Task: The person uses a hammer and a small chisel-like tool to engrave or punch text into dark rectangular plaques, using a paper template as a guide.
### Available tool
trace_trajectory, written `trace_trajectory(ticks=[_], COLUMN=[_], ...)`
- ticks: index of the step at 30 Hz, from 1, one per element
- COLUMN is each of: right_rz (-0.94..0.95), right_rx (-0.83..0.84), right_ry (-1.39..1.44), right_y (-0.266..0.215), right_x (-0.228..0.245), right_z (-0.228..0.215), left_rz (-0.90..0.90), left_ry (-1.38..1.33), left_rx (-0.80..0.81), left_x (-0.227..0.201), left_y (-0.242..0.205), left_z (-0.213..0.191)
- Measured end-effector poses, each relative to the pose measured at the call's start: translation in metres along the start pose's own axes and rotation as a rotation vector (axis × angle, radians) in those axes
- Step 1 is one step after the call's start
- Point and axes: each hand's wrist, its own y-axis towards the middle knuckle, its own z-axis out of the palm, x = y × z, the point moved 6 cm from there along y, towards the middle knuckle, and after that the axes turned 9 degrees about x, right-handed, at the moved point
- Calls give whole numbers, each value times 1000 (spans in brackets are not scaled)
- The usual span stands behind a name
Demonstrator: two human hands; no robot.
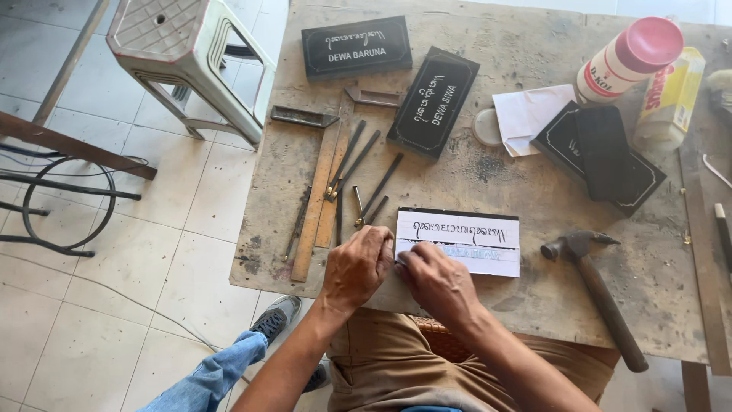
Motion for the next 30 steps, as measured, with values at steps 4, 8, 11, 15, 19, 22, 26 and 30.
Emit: trace_trajectory(ticks=[4,8,11,15,19,22,26,30], right_rz=[6,118,152,115,118,116,126,147], right_rx=[32,97,37,-54,-17,11,0,-149], right_ry=[-69,155,439,543,457,399,740,968], right_y=[3,9,7,3,1,3,14,9], right_x=[-5,-17,-19,-32,-22,-28,-56,-69], right_z=[27,29,7,6,-12,-5,1,3], left_rz=[-135,-180,-176,-104,18,87,-39,-27], left_ry=[-193,-317,-376,-311,-187,-201,-432,-437], left_rx=[29,50,57,127,142,123,128,211], left_x=[7,3,-4,-4,0,3,14,-2], left_y=[-12,-14,-8,-3,8,11,15,29], left_z=[3,1,-11,-5,10,28,37,0])
